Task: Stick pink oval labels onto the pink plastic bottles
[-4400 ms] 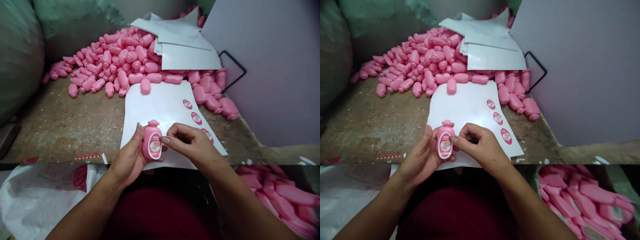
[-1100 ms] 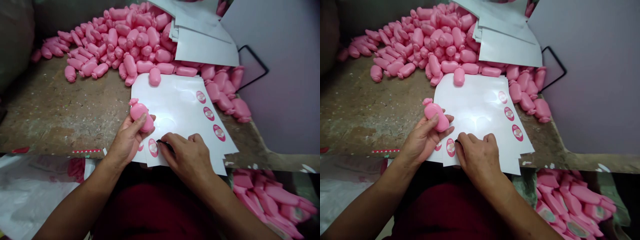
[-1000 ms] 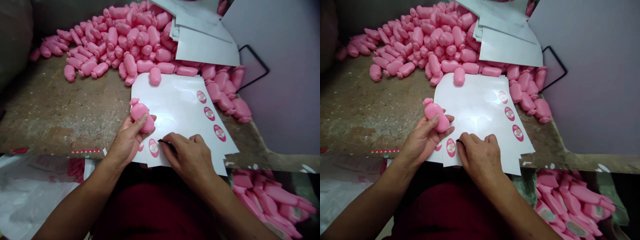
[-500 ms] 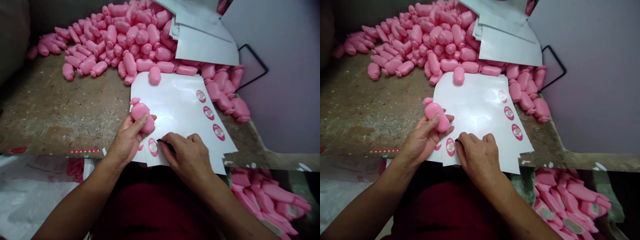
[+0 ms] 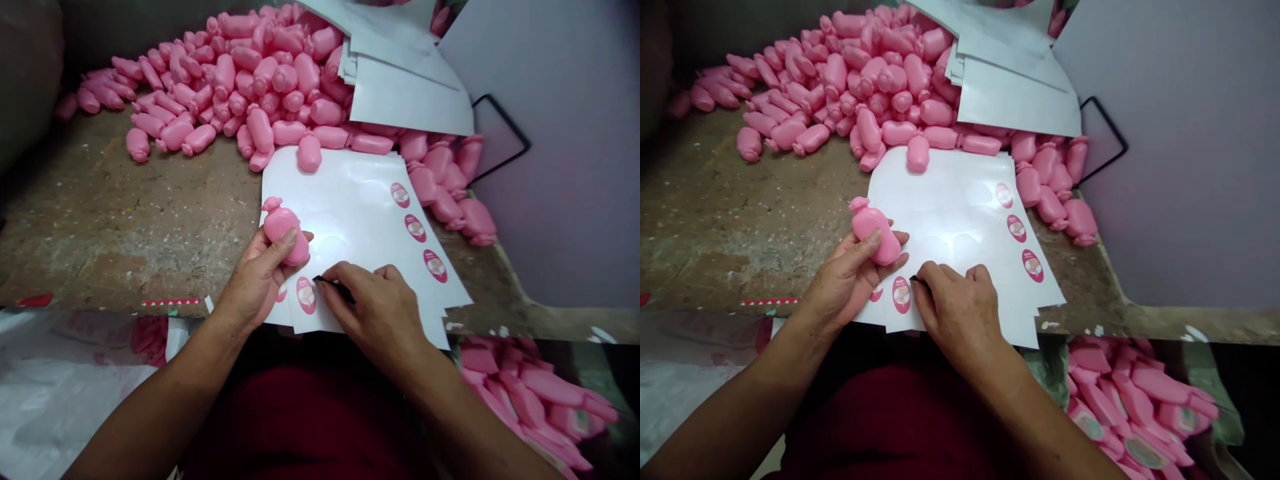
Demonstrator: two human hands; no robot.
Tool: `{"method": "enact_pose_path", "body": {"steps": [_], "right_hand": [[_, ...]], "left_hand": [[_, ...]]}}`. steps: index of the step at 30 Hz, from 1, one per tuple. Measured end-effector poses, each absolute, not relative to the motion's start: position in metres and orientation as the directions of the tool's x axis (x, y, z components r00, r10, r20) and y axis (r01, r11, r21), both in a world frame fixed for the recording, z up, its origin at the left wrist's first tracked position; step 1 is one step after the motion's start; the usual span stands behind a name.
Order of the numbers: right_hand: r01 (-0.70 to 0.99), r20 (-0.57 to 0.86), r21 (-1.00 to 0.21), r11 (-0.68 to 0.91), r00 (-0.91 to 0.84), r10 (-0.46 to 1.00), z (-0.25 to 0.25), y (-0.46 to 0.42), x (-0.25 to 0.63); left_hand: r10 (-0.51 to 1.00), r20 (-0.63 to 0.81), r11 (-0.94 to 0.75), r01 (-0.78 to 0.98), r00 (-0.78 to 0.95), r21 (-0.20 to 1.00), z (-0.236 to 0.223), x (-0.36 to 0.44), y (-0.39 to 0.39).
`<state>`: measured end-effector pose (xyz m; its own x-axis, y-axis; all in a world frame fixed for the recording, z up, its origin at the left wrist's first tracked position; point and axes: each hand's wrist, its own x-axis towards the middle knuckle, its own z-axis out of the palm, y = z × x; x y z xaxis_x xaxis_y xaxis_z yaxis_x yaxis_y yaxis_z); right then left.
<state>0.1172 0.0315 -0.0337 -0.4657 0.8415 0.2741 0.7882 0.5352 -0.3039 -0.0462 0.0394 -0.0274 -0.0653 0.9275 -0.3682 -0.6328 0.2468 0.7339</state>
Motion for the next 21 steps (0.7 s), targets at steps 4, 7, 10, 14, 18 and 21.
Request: {"method": "enact_pose_path", "body": {"steps": [4, 7, 10, 14, 18, 21], "right_hand": [[0.788, 0.279, -0.288, 0.544, -0.475, 0.835, -0.0358, 0.0316, 0.1166], [0.786, 0.287, -0.27, 0.556, -0.485, 0.826, -0.0356, 0.0317, 0.1165], [0.781, 0.289, -0.274, 0.56, -0.489, 0.823, -0.0356, 0.0318, 0.1153], [0.78, 0.28, -0.298, 0.551, -0.48, 0.831, -0.0365, 0.0338, 0.1112], [0.757, 0.221, -0.389, 0.525, -0.477, 0.851, -0.0338, 0.0382, 0.1114], [0.721, 0.182, -0.454, 0.523, -0.5, 0.847, -0.0317, 0.0402, 0.1162]], "left_hand": [[0.931, -0.359, 0.239, -0.644, -0.059, 0.727, -0.0278, -0.0462, 0.0397], [0.935, -0.35, 0.23, -0.65, -0.059, 0.725, -0.0287, -0.0462, 0.0396], [0.935, -0.351, 0.233, -0.648, -0.057, 0.725, -0.0301, -0.0462, 0.0394], [0.934, -0.354, 0.238, -0.647, -0.053, 0.724, -0.0313, -0.0462, 0.0389], [0.929, -0.364, 0.236, -0.66, -0.061, 0.713, -0.0294, -0.0465, 0.0394], [0.921, -0.384, 0.243, -0.677, -0.064, 0.695, -0.0272, -0.047, 0.0405]]}}
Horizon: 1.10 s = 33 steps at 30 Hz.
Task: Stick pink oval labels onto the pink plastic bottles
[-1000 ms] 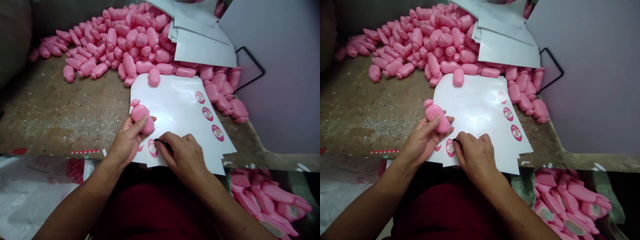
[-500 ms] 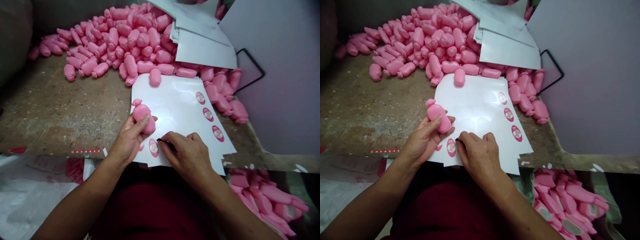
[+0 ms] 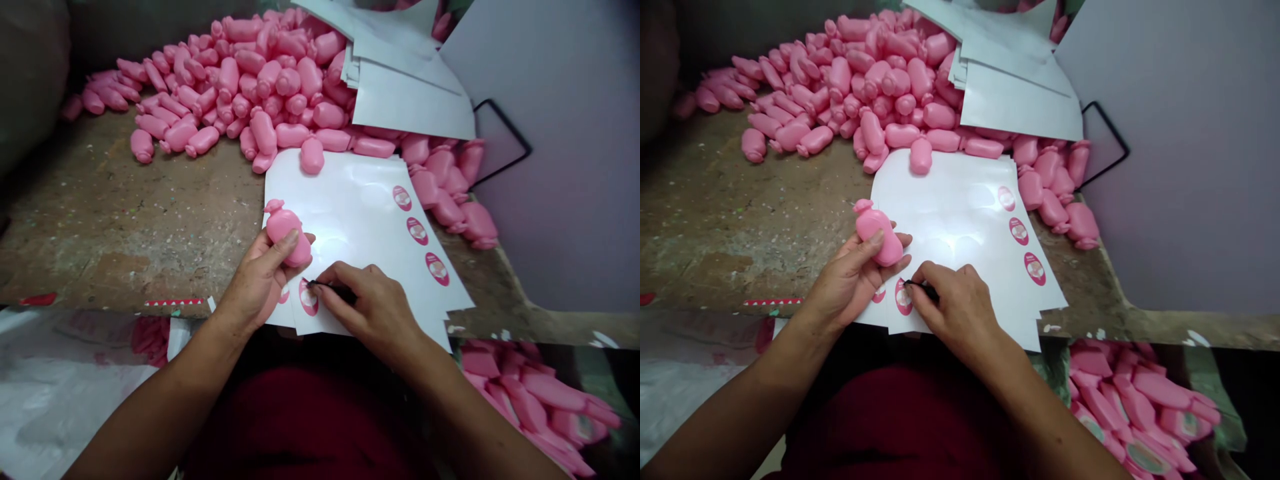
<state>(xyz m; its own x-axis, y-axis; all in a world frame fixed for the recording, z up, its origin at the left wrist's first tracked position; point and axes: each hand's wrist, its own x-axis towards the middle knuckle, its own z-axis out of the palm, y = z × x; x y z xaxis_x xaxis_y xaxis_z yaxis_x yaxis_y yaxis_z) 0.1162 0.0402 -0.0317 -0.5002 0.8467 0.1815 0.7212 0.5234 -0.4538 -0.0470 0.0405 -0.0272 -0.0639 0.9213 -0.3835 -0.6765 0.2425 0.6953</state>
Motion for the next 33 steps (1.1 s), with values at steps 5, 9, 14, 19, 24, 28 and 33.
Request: {"method": "enact_pose_path", "body": {"steps": [5, 9, 14, 19, 24, 28, 33], "right_hand": [[0.738, 0.275, -0.366, 0.567, -0.497, 0.823, -0.035, 0.039, 0.122], [0.722, 0.199, -0.431, 0.542, -0.51, 0.837, -0.034, 0.04, 0.124], [0.741, 0.111, -0.5, 0.449, -0.459, 0.881, -0.03, 0.041, 0.129], [0.757, 0.182, -0.396, 0.521, -0.491, 0.852, -0.034, 0.037, 0.123], [0.792, 0.058, -0.478, 0.379, -0.403, 0.914, -0.032, 0.042, 0.116], [0.571, -0.158, -0.817, 0.082, -0.357, 0.921, -0.018, 0.05, 0.124], [0.264, -0.212, -0.957, -0.12, -0.355, 0.911, -0.002, 0.052, 0.134]], "left_hand": [[0.91, -0.407, 0.251, -0.669, -0.084, 0.699, -0.025, -0.048, 0.041], [0.909, -0.407, 0.253, -0.655, -0.091, 0.712, -0.025, -0.048, 0.04], [0.907, -0.409, 0.25, -0.657, -0.097, 0.711, -0.025, -0.048, 0.041], [0.902, -0.415, 0.241, -0.662, -0.116, 0.709, -0.024, -0.047, 0.041], [0.899, -0.422, 0.255, -0.645, -0.116, 0.72, -0.023, -0.046, 0.041], [0.895, -0.428, 0.256, -0.639, -0.126, 0.725, -0.025, -0.046, 0.043], [0.917, -0.388, 0.267, -0.589, -0.087, 0.763, -0.021, -0.043, 0.037]]}}
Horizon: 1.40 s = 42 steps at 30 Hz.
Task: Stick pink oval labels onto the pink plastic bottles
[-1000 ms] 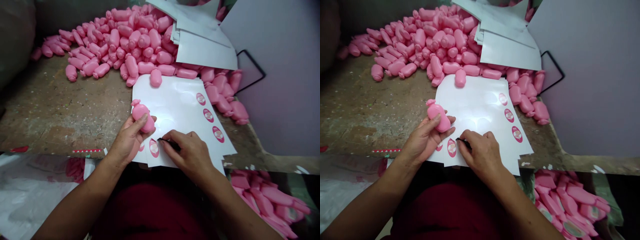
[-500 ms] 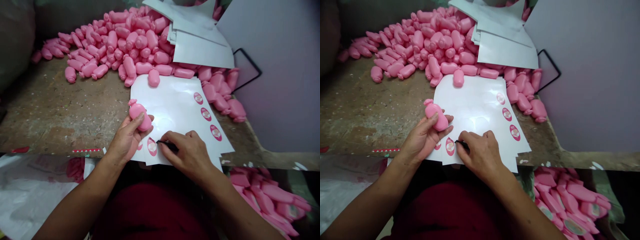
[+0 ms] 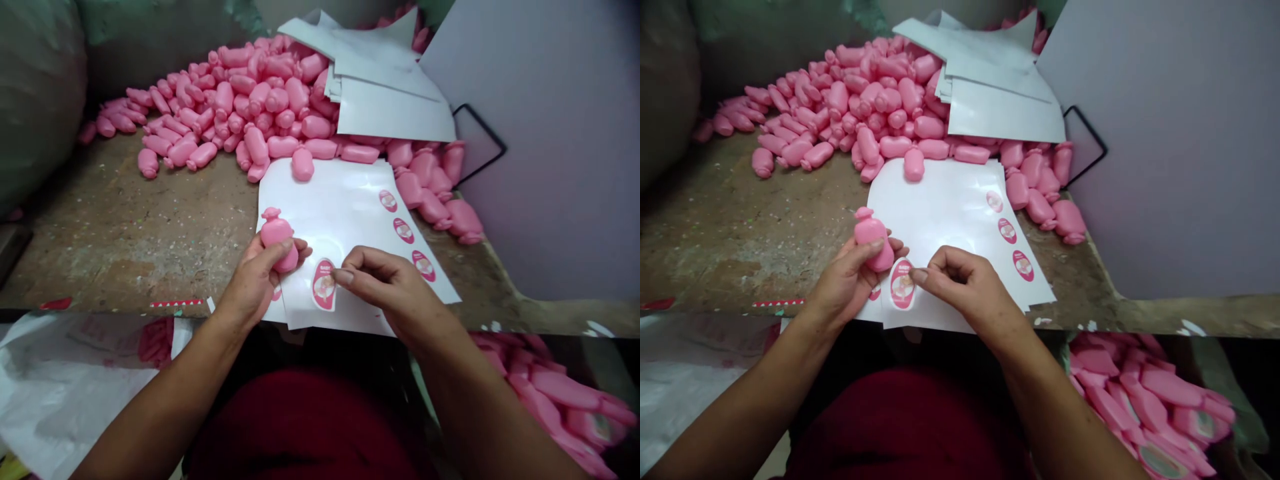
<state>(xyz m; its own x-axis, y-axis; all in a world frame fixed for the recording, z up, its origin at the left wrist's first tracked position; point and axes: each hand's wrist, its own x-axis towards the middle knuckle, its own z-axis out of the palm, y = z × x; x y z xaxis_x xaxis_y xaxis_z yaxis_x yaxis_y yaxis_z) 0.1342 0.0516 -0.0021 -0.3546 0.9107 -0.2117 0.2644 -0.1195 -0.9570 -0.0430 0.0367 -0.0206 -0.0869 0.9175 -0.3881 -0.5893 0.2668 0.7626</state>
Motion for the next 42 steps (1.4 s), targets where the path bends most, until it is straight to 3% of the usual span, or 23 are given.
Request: {"method": "enact_pose_path", "body": {"steps": [8, 16, 32, 42], "right_hand": [[0.291, -0.114, -0.957, -0.015, -0.326, 0.938, 0.005, 0.045, 0.132], [0.278, -0.074, -0.96, 0.028, -0.349, 0.934, 0.005, 0.043, 0.132], [0.265, -0.097, -0.964, -0.005, -0.334, 0.937, 0.0, 0.043, 0.132], [0.258, -0.108, -0.966, -0.015, -0.35, 0.93, 0.0, 0.042, 0.133]], "left_hand": [[0.889, -0.398, 0.444, -0.638, 0.226, 0.629, -0.002, -0.034, 0.01], [0.851, -0.383, 0.524, -0.551, 0.358, 0.65, -0.003, -0.032, 0.006], [0.878, -0.339, 0.478, -0.601, 0.337, 0.641, 0.0, -0.029, 0.005], [0.866, -0.425, 0.492, -0.59, 0.262, 0.64, -0.002, -0.026, 0.006]]}}
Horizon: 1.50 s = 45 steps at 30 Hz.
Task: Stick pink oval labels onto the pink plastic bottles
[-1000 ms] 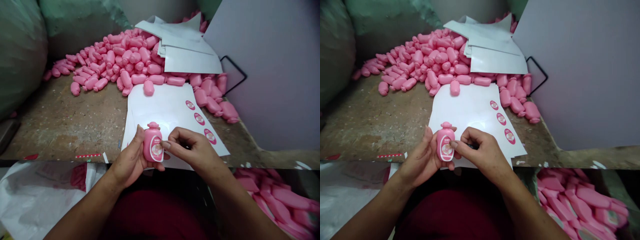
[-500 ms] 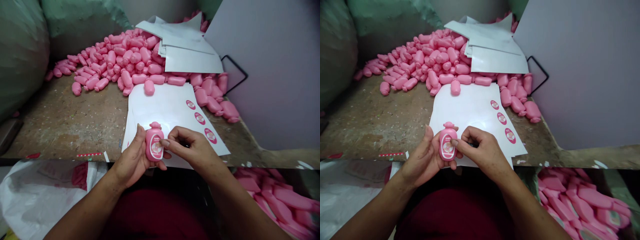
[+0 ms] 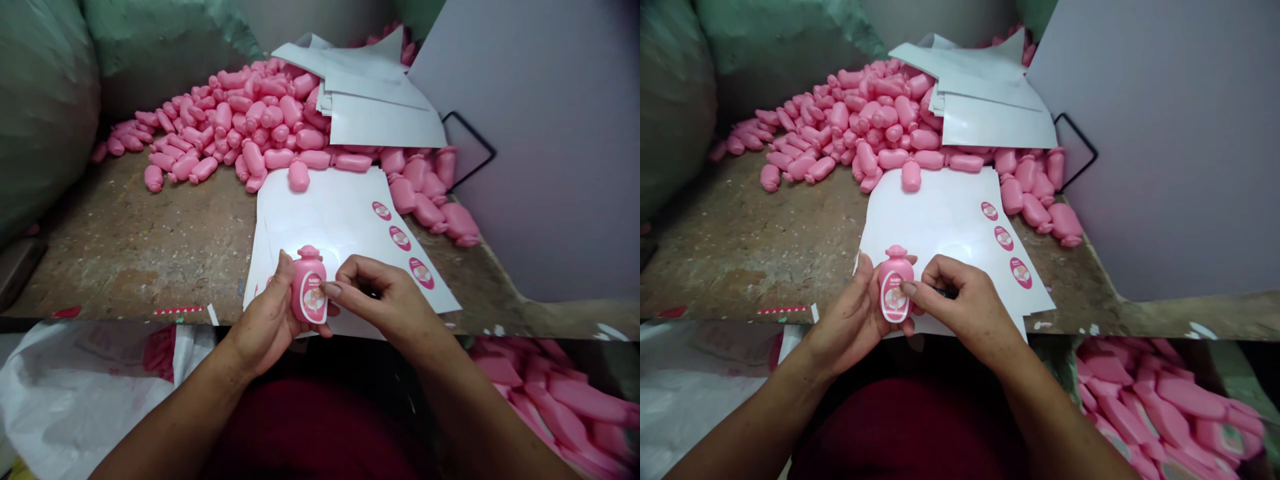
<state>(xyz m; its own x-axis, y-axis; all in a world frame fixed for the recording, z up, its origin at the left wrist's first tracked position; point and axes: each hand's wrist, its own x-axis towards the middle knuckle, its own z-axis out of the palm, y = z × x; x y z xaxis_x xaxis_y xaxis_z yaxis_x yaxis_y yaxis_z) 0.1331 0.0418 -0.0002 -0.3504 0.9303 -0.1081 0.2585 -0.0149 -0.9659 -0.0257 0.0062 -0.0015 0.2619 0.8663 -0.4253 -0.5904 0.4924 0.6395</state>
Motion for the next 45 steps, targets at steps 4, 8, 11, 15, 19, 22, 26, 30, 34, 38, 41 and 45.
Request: {"method": "enact_pose_path", "body": {"steps": [4, 8, 11, 15, 19, 22, 26, 30, 34, 38, 41, 45], "right_hand": [[0.289, -0.089, -0.957, 0.015, -0.341, 0.936, -0.001, 0.041, 0.134], [0.288, -0.072, -0.957, 0.028, -0.33, 0.941, -0.003, 0.042, 0.134], [0.294, -0.063, -0.955, 0.038, -0.328, 0.943, -0.003, 0.042, 0.134], [0.303, -0.06, -0.952, 0.043, -0.323, 0.945, -0.002, 0.042, 0.134], [0.303, -0.067, -0.952, 0.034, -0.318, 0.946, -0.002, 0.043, 0.134], [0.303, -0.066, -0.952, 0.035, -0.315, 0.947, -0.003, 0.043, 0.134], [0.324, -0.07, -0.945, 0.033, -0.301, 0.951, -0.006, 0.043, 0.134], [0.388, -0.058, -0.92, 0.054, -0.272, 0.961, -0.006, 0.042, 0.135], [0.523, 0.072, -0.829, 0.2, -0.255, 0.964, -0.01, 0.04, 0.14], [0.648, 0.271, -0.71, 0.276, -0.11, 0.956, -0.013, 0.04, 0.144], [0.536, 0.188, -0.819, 0.203, -0.085, 0.979, -0.011, 0.04, 0.14], [0.261, -0.006, -0.964, 0.052, -0.217, 0.976, -0.01, 0.045, 0.13]], "left_hand": [[0.875, -0.429, 0.468, -0.613, 0.222, 0.637, -0.002, -0.026, 0.007], [0.882, -0.395, 0.464, -0.618, 0.257, 0.634, -0.003, -0.027, 0.007], [0.879, -0.389, 0.472, -0.608, 0.274, 0.639, -0.002, -0.027, 0.006], [0.878, -0.39, 0.475, -0.595, 0.277, 0.648, -0.001, -0.027, 0.005], [0.882, -0.384, 0.47, -0.588, 0.274, 0.658, -0.001, -0.026, 0.006], [0.881, -0.39, 0.471, -0.575, 0.268, 0.669, -0.001, -0.026, 0.006], [0.874, -0.401, 0.486, -0.522, 0.275, 0.701, 0.0, -0.027, 0.005], [0.846, -0.429, 0.532, -0.43, 0.317, 0.73, 0.004, -0.028, 0.003], [0.858, -0.418, 0.512, -0.421, 0.299, 0.749, 0.003, -0.028, 0.003], [0.858, -0.438, 0.512, -0.39, 0.267, 0.765, 0.001, -0.026, 0.002], [0.857, -0.428, 0.512, -0.37, 0.288, 0.775, 0.0, -0.025, 0.0], [0.85, -0.398, 0.512, -0.367, 0.344, 0.776, 0.0, -0.027, -0.004]]}}
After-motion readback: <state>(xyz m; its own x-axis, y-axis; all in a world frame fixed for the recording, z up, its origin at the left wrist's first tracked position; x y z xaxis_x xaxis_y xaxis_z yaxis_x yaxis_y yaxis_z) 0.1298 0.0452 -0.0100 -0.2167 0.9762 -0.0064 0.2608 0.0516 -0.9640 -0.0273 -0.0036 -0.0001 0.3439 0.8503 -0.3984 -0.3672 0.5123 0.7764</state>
